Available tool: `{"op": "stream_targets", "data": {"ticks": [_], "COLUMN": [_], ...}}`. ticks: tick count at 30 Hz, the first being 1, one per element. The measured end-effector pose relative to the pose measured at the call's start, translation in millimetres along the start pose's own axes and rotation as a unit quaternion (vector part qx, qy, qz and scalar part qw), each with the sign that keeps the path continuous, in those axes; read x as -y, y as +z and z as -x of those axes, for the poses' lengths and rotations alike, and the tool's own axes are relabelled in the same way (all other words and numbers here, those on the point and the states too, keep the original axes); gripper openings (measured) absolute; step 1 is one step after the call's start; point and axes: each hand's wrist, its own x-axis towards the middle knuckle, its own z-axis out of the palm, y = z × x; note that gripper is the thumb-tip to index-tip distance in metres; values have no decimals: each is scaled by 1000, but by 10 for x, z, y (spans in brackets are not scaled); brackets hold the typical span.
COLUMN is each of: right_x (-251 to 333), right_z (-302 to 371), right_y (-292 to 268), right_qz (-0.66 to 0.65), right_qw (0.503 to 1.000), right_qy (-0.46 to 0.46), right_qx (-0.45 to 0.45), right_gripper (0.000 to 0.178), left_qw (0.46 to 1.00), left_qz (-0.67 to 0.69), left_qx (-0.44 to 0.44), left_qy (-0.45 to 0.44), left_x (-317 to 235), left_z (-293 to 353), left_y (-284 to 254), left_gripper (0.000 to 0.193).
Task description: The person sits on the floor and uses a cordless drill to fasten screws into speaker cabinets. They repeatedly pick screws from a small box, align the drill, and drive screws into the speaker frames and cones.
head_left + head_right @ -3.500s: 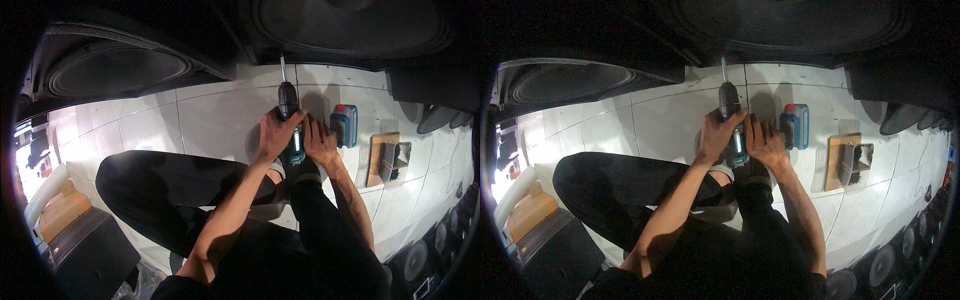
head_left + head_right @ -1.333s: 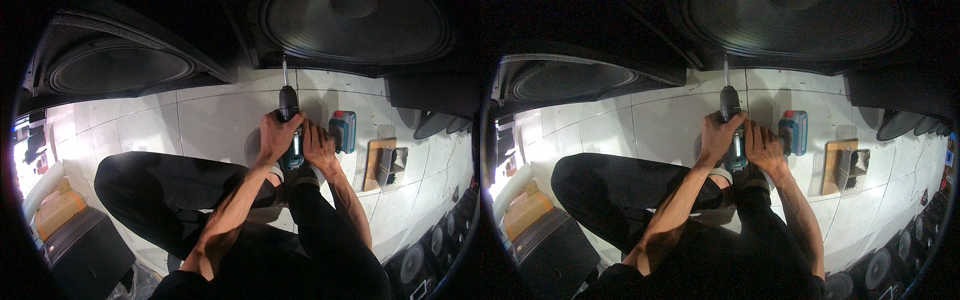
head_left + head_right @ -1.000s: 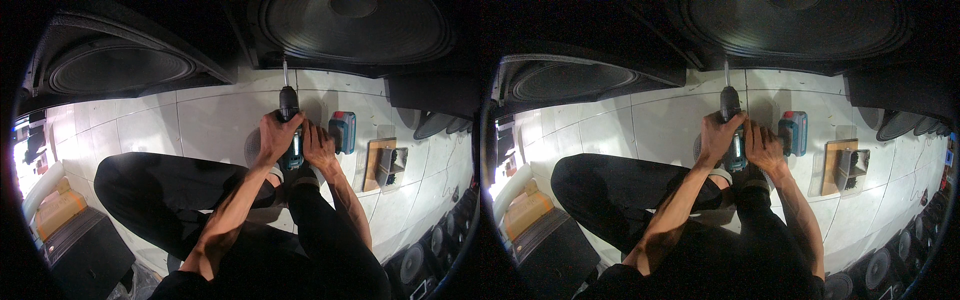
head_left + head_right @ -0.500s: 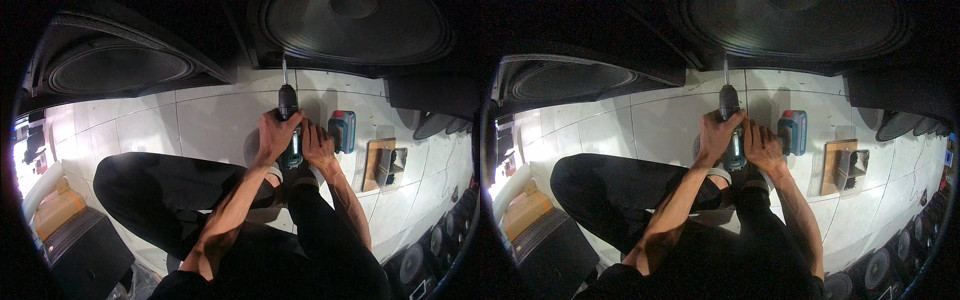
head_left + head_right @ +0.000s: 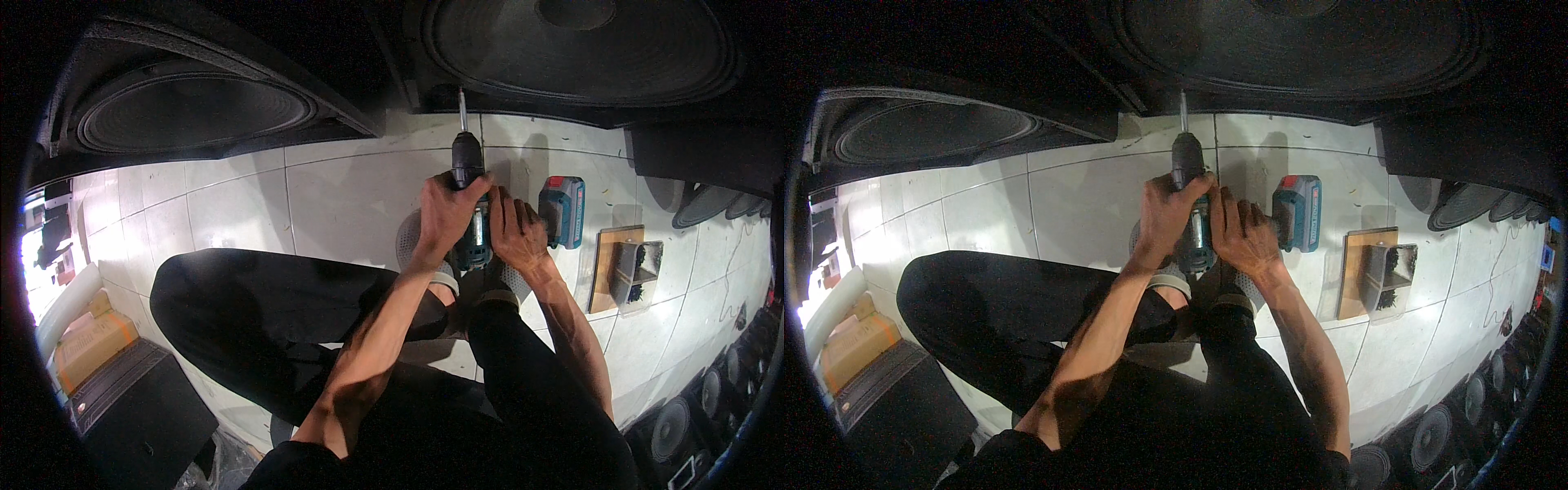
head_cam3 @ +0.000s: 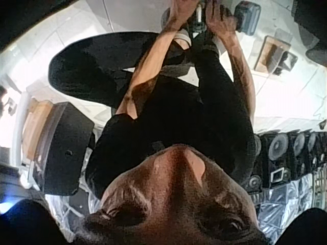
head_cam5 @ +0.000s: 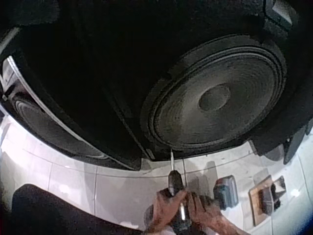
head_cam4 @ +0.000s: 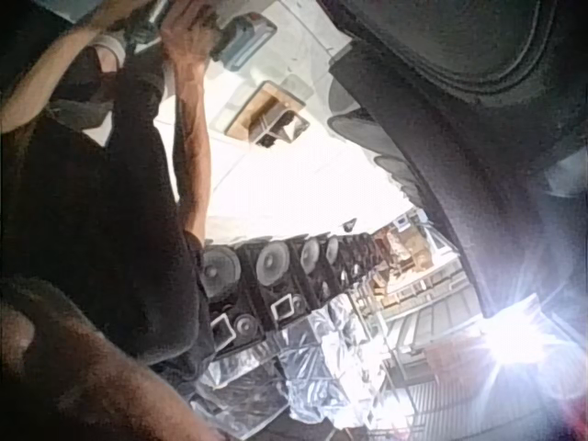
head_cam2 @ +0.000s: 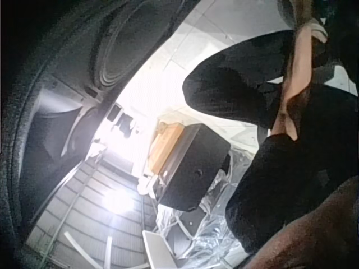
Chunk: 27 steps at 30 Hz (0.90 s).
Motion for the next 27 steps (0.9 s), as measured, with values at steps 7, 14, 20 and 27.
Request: {"op": "stream_targets", "data": {"ticks": [7,14,20,27], "right_x": [-6,-64,-74,-82], "right_z": [-31,-47,-73,-132], "right_y": [-37,-53,-89,-160], "right_qz": [14,23,28,67], "right_qw": [1000,999,999,997], "right_qy": [-13,-21,-27,-44], "right_qx": [10,8,13,22], "right_gripper": [50,51,52,53], "left_qw": [1000,992,988,994], "left_qz": [4,47,56,48], "left_qx": [3,21,18,26], "left_qy": [-12,-114,-140,-93], "left_x": [6,-225,-274,-207], "left_z": [-20,-37,-34,-65], "left_y": [-6,-27,-29,-46], "left_gripper": [46,45,44,41]}}
